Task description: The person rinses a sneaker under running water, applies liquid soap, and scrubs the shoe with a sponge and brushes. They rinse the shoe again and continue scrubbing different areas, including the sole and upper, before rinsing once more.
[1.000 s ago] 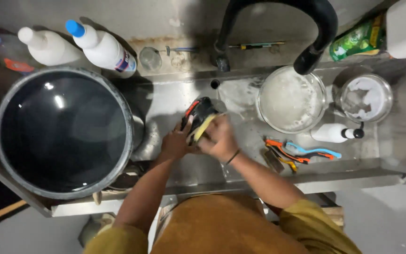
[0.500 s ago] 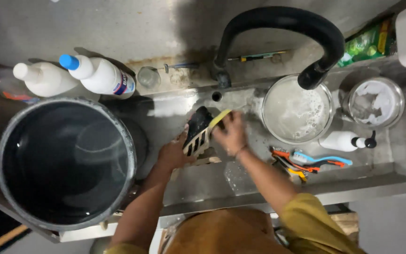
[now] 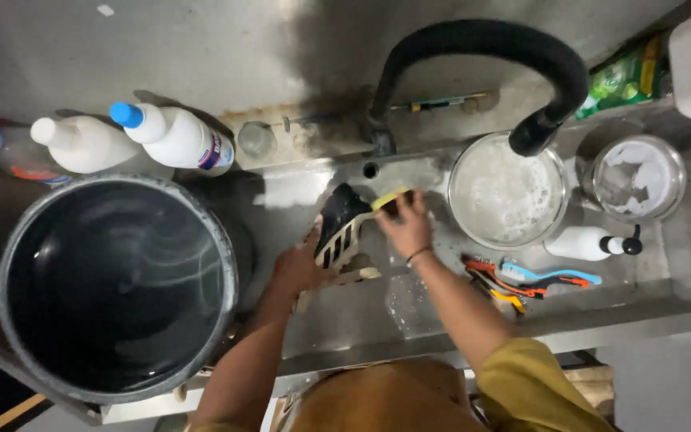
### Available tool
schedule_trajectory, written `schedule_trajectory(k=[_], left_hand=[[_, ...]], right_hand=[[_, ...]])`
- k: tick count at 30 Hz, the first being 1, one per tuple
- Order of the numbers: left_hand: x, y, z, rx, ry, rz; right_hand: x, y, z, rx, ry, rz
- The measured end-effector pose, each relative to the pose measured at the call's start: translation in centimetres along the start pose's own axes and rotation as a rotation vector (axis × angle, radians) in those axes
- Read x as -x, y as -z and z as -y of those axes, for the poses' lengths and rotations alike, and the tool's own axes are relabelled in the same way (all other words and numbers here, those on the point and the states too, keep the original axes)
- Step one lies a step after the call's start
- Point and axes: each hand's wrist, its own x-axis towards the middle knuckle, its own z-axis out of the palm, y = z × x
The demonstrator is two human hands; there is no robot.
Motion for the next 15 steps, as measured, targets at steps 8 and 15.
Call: schedule_trajectory(k=[8, 15], left_hand=[[1.5, -1.3, 0.0, -0.094, -0.062, -0.137], [0.8, -1.1, 0.0, -0.115, -0.078, -0.186]], right_hand=[[-4.0, 1.5, -0.8, 0.111, 0.073, 0.047], [-5.3, -1.9, 0.2, -0.34, 0.51, 0.053]])
